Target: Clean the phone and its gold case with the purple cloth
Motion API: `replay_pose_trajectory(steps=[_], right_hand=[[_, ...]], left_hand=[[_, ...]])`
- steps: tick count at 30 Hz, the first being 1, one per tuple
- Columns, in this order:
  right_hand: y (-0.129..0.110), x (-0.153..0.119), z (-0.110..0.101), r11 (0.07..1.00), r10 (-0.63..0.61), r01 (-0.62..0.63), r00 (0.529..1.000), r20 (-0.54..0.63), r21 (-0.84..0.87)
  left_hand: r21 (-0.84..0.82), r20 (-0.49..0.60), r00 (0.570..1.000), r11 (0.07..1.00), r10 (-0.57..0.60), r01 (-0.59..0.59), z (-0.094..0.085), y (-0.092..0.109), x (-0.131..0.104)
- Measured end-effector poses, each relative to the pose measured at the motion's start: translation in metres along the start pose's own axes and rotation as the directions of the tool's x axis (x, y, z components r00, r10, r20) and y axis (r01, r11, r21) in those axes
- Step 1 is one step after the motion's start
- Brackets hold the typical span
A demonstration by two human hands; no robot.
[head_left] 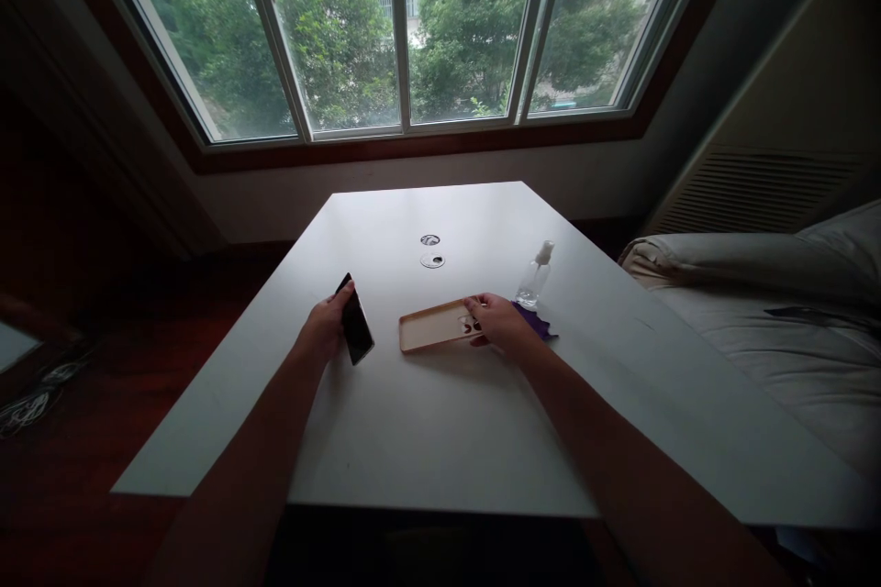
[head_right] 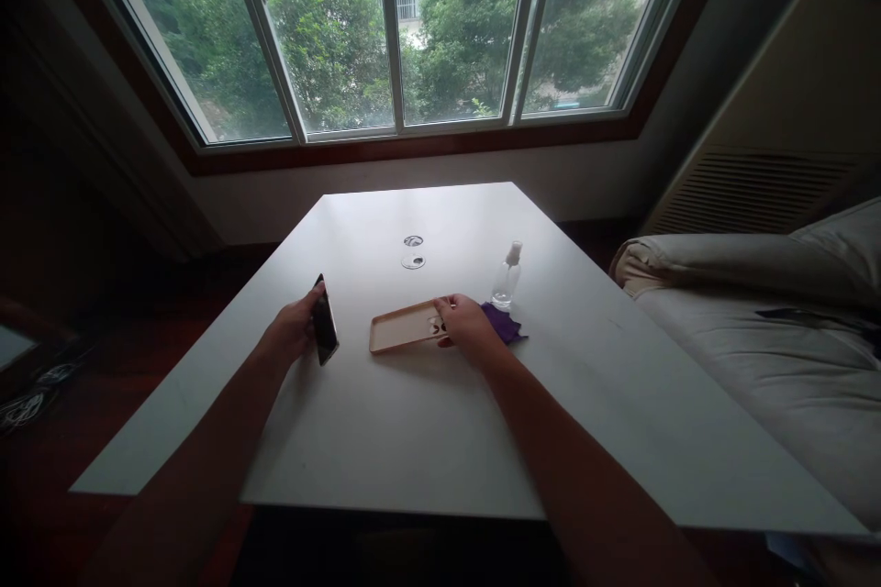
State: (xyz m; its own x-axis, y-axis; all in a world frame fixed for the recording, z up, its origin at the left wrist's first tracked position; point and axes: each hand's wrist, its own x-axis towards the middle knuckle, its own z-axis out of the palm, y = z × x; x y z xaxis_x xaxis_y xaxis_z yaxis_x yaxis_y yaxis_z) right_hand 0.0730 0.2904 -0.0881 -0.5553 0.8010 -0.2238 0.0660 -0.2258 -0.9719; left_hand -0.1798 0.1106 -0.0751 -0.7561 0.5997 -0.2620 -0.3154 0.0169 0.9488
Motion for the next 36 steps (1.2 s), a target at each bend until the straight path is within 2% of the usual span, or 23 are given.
replay_pose_trajectory(steps=[4, 8, 11, 15, 19, 24, 29, 33, 36], right_hand=[[-0.012, -0.009, -0.004, 0.997, 0.051, -0.054, 0.996, 0.071, 0.048], [-0.017, -0.013, -0.005, 0.993, 0.021, -0.029, 0.997, 0.077, 0.11], [-0.018, -0.012, -0.005, 0.991, -0.037, 0.039, 0.999, -0.019, 0.126], [-0.017, -0.007, -0.007, 0.987, -0.111, 0.129, 0.979, -0.172, 0.098], [-0.016, -0.006, -0.007, 0.986, -0.141, 0.157, 0.964, -0.225, 0.054], [-0.012, -0.007, -0.001, 0.987, -0.146, 0.155, 0.972, -0.183, 0.032], [-0.002, -0.004, 0.006, 0.986, -0.151, 0.157, 0.984, -0.095, 0.055], [0.006, -0.001, 0.011, 0.982, -0.184, 0.187, 0.98, -0.076, 0.033], [0.01, 0.001, 0.011, 0.974, -0.224, 0.22, 0.971, -0.077, -0.059]], left_hand=[[0.019, 0.003, 1.0, 1.0, 0.009, -0.009, 0.002, -0.007, 0.005], [0.073, -0.028, 0.999, 0.997, 0.034, -0.032, 0.001, -0.012, 0.009], [0.144, -0.021, 0.997, 0.987, 0.073, -0.069, 0.0, -0.016, 0.012], [0.29, 0.006, 0.984, 0.942, 0.177, -0.172, -0.002, -0.021, 0.018], [0.482, 0.044, 0.951, 0.827, 0.307, -0.289, -0.004, -0.025, 0.022], [0.674, 0.114, 0.893, 0.626, 0.436, -0.392, -0.006, -0.025, 0.02], [0.758, 0.207, 0.843, 0.463, 0.497, -0.459, -0.007, -0.028, 0.022], [0.791, 0.246, 0.82, 0.383, 0.516, -0.478, -0.006, -0.032, 0.028], [0.81, 0.264, 0.813, 0.338, 0.52, -0.479, -0.006, -0.035, 0.03]])
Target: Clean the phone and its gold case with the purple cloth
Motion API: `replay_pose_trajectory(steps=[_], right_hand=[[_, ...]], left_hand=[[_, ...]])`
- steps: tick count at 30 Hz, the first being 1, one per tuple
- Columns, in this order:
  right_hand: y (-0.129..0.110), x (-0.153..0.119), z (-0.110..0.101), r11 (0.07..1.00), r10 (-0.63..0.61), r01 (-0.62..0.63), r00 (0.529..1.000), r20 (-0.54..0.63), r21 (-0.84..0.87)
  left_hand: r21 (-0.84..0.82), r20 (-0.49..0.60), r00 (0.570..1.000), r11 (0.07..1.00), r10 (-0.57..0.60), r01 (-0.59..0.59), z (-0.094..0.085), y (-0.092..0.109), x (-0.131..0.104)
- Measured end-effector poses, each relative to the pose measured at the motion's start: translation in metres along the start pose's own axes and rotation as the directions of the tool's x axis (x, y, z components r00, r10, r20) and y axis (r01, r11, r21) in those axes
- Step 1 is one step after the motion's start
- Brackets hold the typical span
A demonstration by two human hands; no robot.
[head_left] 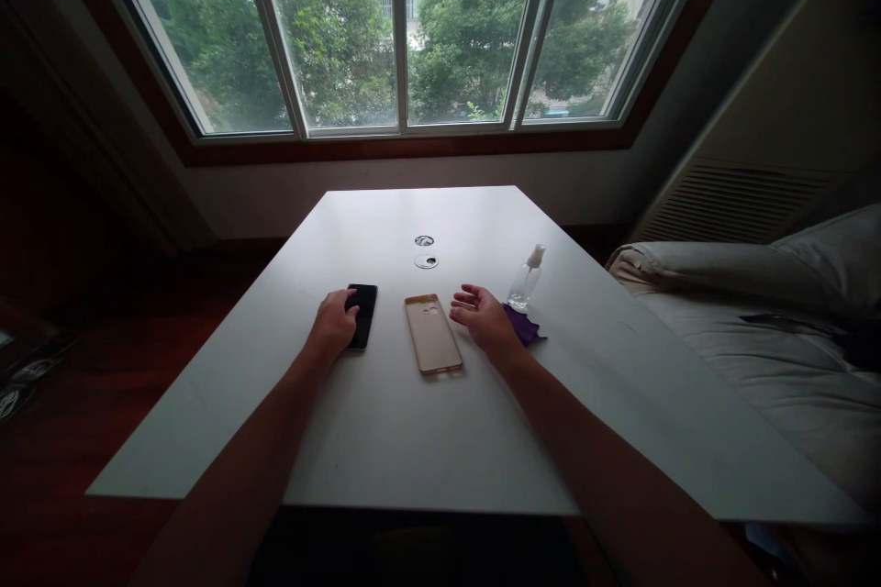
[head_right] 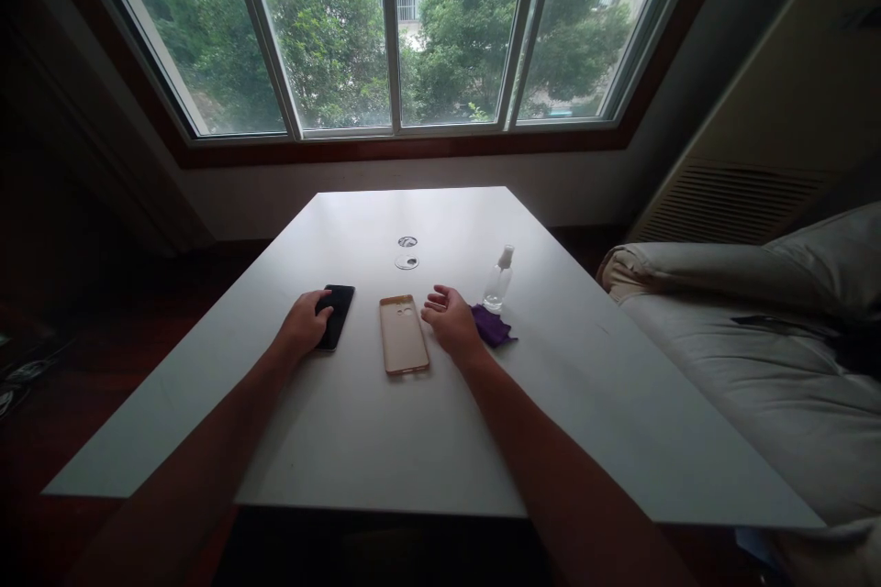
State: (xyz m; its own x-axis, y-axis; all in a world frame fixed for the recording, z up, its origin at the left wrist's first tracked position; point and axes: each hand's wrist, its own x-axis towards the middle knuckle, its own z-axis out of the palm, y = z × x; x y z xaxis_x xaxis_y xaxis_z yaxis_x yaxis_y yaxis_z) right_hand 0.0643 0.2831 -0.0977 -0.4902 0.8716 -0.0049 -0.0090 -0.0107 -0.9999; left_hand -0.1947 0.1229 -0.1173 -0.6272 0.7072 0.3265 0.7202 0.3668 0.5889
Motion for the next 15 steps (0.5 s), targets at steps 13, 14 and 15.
replay_pose_trajectory(steps=[13, 14, 15], right_hand=[[-0.008, -0.016, 0.002, 0.699, -0.043, 0.056, 0.998, 0.037, -0.713], [-0.008, -0.017, 0.003, 0.669, -0.031, 0.052, 0.999, 0.042, -0.742], [-0.008, -0.017, 0.004, 0.642, -0.022, 0.053, 0.998, 0.05, -0.765]], left_hand=[[0.156, 0.053, 0.997, 0.986, 0.054, -0.062, -0.005, 0.026, -0.014], [0.161, 0.073, 0.995, 0.984, 0.061, -0.072, -0.004, 0.028, -0.015], [0.165, 0.094, 0.993, 0.983, 0.068, -0.083, -0.003, 0.029, -0.016]])
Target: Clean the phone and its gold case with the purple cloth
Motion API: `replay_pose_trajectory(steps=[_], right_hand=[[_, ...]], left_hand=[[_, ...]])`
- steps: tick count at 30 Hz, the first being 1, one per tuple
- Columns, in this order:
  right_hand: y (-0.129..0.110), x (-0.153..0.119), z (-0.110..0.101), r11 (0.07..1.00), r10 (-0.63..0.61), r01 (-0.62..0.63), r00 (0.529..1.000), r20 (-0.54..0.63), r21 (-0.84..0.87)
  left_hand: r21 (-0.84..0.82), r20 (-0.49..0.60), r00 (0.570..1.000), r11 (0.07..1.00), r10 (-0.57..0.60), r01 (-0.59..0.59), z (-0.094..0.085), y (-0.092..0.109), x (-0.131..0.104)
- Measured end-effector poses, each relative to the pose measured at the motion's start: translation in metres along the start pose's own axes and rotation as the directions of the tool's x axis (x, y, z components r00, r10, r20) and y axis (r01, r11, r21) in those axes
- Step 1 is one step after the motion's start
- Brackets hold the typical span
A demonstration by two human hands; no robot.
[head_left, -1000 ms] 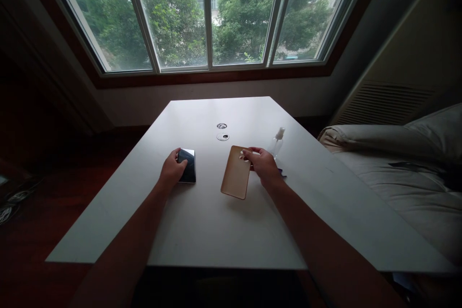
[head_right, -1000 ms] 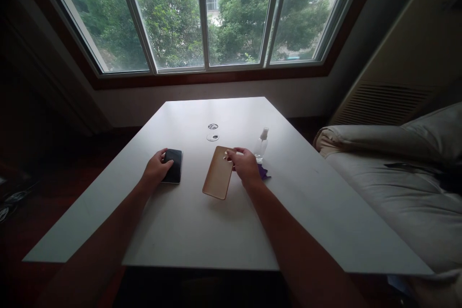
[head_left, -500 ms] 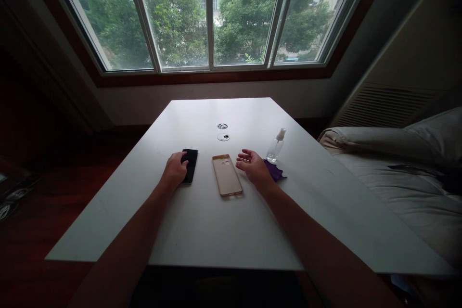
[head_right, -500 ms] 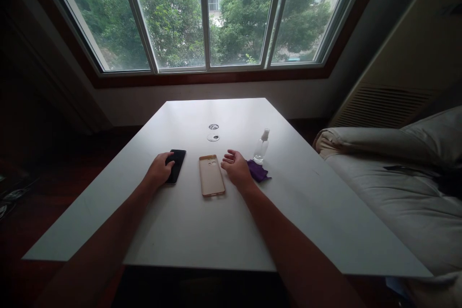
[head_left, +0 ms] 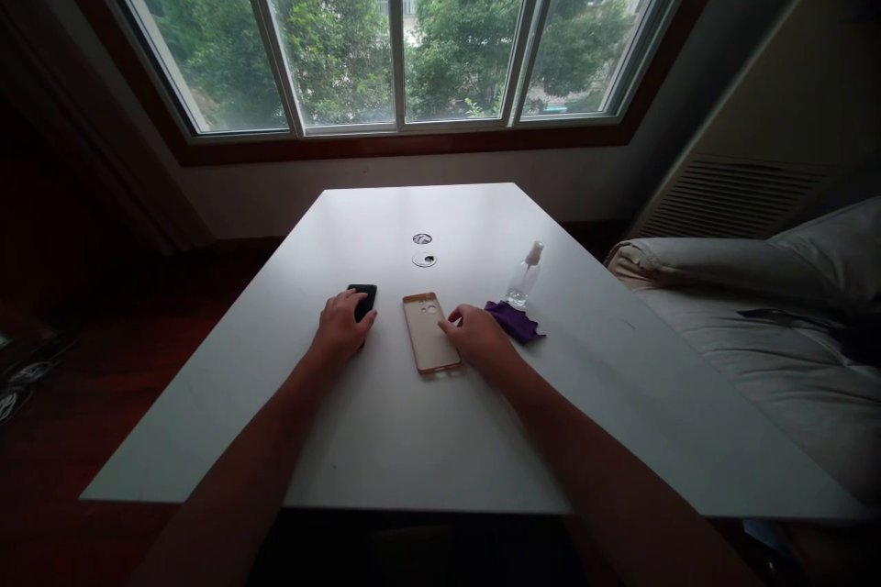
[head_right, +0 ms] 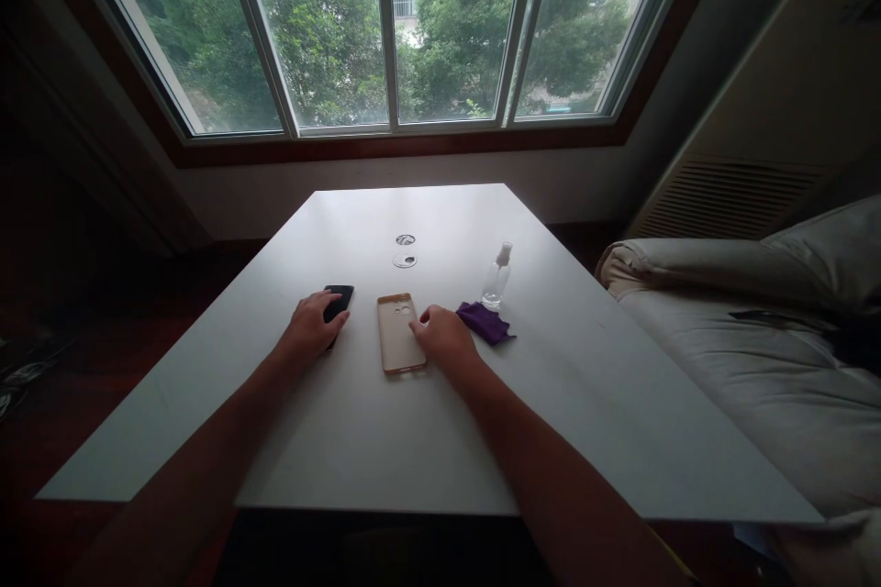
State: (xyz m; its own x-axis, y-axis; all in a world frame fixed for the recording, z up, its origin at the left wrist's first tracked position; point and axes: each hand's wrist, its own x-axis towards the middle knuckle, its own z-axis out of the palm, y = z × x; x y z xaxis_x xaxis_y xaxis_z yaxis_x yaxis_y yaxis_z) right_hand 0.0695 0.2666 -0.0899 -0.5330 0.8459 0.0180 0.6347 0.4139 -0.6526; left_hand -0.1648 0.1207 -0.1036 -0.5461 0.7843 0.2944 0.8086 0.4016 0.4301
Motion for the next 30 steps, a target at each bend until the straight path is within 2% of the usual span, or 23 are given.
replay_pose_trajectory(steps=[4, 9, 16, 30], right_hand=[[-0.001, 0.0, 0.001, 0.996, -0.02, 0.022, 0.999, 0.031, -0.087], [-0.003, -0.001, -0.001, 0.99, -0.021, 0.024, 1.0, 0.02, -0.138], [-0.001, 0.002, -0.002, 0.989, -0.016, 0.014, 1.0, -0.01, -0.149], [0.0, 0.005, 0.001, 0.991, -0.016, 0.012, 1.0, -0.024, -0.132]], left_hand=[[0.014, 0.069, 0.997, 0.999, 0.03, -0.031, 0.004, 0.002, -0.002], [0.043, 0.102, 0.995, 0.999, 0.024, -0.028, 0.005, 0.004, -0.005], [0.077, 0.114, 0.993, 0.997, 0.005, -0.014, 0.003, 0.013, -0.01], [0.07, 0.082, 0.996, 0.997, 0.022, -0.027, 0.001, 0.014, -0.01]])
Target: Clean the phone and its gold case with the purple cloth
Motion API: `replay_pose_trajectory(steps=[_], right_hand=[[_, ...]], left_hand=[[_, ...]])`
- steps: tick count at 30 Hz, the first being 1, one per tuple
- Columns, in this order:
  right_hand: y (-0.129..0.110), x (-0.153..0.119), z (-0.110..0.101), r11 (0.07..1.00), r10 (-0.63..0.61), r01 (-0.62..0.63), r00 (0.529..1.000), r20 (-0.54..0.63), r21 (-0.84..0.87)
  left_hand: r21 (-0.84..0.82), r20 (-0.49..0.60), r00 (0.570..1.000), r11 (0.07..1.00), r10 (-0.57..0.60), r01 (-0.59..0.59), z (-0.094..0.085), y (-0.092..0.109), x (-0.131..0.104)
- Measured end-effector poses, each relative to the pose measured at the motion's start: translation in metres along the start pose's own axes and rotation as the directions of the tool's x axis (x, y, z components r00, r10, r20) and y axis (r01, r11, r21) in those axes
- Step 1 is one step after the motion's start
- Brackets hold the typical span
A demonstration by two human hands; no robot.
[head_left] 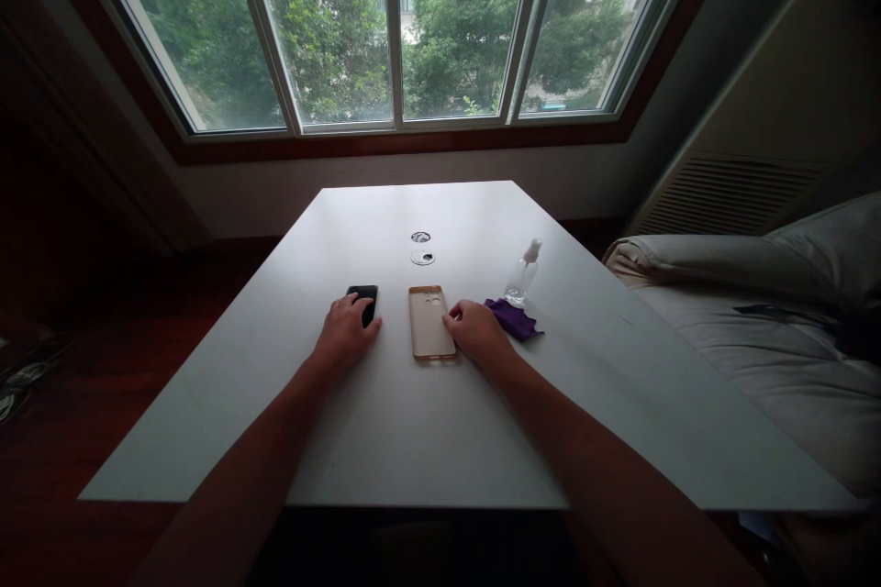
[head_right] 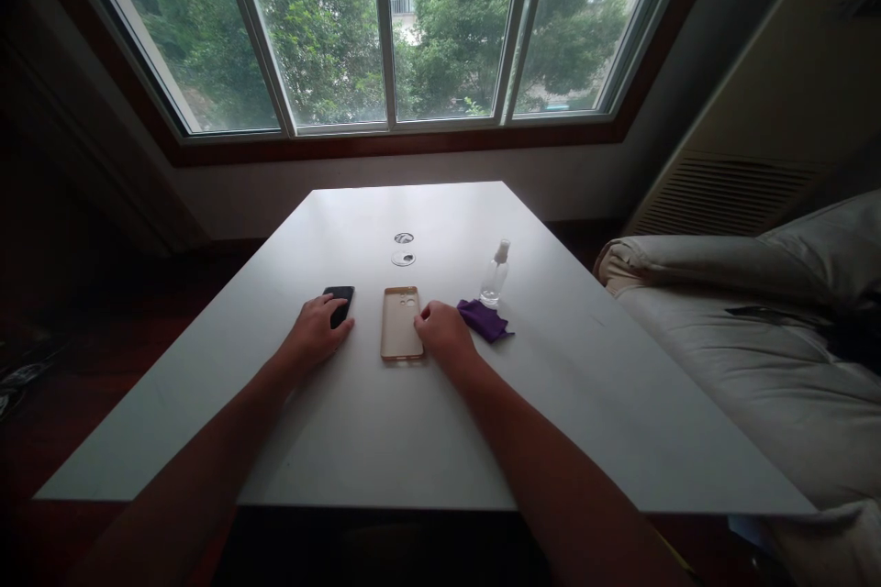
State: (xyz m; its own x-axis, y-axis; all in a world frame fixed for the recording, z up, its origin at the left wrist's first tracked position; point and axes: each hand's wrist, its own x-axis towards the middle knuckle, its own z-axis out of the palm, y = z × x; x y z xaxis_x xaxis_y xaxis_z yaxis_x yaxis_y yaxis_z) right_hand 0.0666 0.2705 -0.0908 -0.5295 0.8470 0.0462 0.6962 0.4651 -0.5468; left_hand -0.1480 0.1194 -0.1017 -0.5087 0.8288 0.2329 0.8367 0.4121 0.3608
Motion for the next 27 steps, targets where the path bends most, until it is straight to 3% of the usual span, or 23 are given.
replay_pose_trajectory(steps=[13, 21, 27], right_hand=[[0.002, 0.001, 0.001, 1.0, 0.009, -0.009, 1.0, 0.002, -0.007], [0.002, 0.002, -0.001, 1.0, -0.005, 0.005, 1.0, 0.0, -0.006], [0.002, 0.003, -0.001, 1.0, -0.013, 0.013, 1.0, -0.016, -0.001]], left_hand=[[-0.16, -0.171, 0.966, 0.962, 0.193, -0.22, -0.014, 0.026, -0.009], [-0.192, 0.053, 0.98, 0.965, 0.194, -0.181, 0.0, 0.069, -0.014], [-0.146, 0.049, 0.989, 0.98, 0.142, -0.134, 0.019, 0.077, 0.006]])
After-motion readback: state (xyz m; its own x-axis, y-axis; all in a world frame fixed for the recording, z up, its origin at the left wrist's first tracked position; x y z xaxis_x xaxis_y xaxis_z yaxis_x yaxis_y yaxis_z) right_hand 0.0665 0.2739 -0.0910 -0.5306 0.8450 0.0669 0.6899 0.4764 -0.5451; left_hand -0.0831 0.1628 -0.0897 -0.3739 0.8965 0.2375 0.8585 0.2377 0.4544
